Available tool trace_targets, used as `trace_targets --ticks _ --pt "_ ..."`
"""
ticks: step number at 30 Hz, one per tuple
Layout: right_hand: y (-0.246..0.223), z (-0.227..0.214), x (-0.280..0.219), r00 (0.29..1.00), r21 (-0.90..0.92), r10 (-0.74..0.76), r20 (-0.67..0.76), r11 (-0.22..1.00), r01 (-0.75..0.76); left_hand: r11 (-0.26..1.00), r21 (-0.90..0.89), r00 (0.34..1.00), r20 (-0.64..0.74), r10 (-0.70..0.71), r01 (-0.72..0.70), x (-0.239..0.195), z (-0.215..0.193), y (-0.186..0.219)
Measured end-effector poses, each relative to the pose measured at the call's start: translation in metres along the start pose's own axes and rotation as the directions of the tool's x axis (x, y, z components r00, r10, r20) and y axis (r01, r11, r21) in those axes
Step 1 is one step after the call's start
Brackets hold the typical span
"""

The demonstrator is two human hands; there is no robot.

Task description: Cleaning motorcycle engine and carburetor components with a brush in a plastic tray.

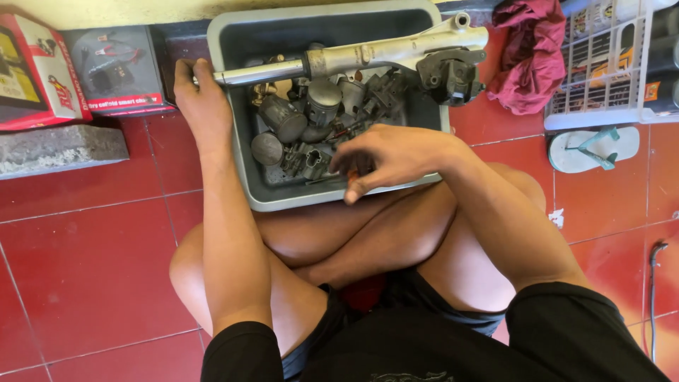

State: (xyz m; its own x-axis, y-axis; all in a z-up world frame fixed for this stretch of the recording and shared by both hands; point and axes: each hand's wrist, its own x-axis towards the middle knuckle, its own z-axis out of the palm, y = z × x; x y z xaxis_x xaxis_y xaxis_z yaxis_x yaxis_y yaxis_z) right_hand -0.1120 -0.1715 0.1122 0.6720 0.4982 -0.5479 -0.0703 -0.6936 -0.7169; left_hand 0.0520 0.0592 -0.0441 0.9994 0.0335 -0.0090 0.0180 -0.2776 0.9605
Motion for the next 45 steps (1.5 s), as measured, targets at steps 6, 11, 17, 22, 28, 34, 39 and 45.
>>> trace_targets --ticks 6,11,17,22,28,34,39,45 --pt "0.083 0.038 0.044 0.847 -0.472 0.053 -0.529 0.811 -0.345 1.000 -0.013 1.000 -0.005 -0.001 0.001 -0.001 0.000 0.003" --pt "0.194 0.040 0.125 0.692 -0.512 -0.223 -0.687 0.824 -0.242 0.999 -0.003 0.999 -0.034 0.040 -0.040 0.004 0.004 -0.012" --pt "0.224 0.010 0.143 0.707 -0.097 0.048 -0.706 0.982 -0.164 1.000 0.022 0.999 -0.046 -0.001 0.002 0.001 0.001 -0.007" --pt "0.176 -0.014 0.126 0.694 0.045 0.507 -0.512 0.822 -0.568 1.000 0.005 0.999 -0.026 -0.030 0.030 0.001 0.001 0.001" --pt "0.184 -0.020 0.128 0.791 -0.340 0.170 -0.588 0.835 -0.432 0.995 -0.029 0.996 0.007 -0.090 0.090 -0.003 -0.002 0.009" --pt "0.144 -0.026 0.123 0.559 0.060 0.749 -0.356 0.615 -0.786 0.997 -0.031 0.998 0.012 -0.067 0.067 0.001 0.000 0.007" --pt "0.158 -0.021 0.126 0.679 0.031 0.675 -0.287 0.715 -0.698 0.999 -0.002 0.999 -0.006 -0.039 0.039 0.001 0.001 0.002" --pt "0.126 -0.003 0.109 0.594 0.363 0.632 -0.498 0.774 -0.519 0.999 -0.016 0.999 -0.013 -0.052 0.052 0.001 0.002 0.002"
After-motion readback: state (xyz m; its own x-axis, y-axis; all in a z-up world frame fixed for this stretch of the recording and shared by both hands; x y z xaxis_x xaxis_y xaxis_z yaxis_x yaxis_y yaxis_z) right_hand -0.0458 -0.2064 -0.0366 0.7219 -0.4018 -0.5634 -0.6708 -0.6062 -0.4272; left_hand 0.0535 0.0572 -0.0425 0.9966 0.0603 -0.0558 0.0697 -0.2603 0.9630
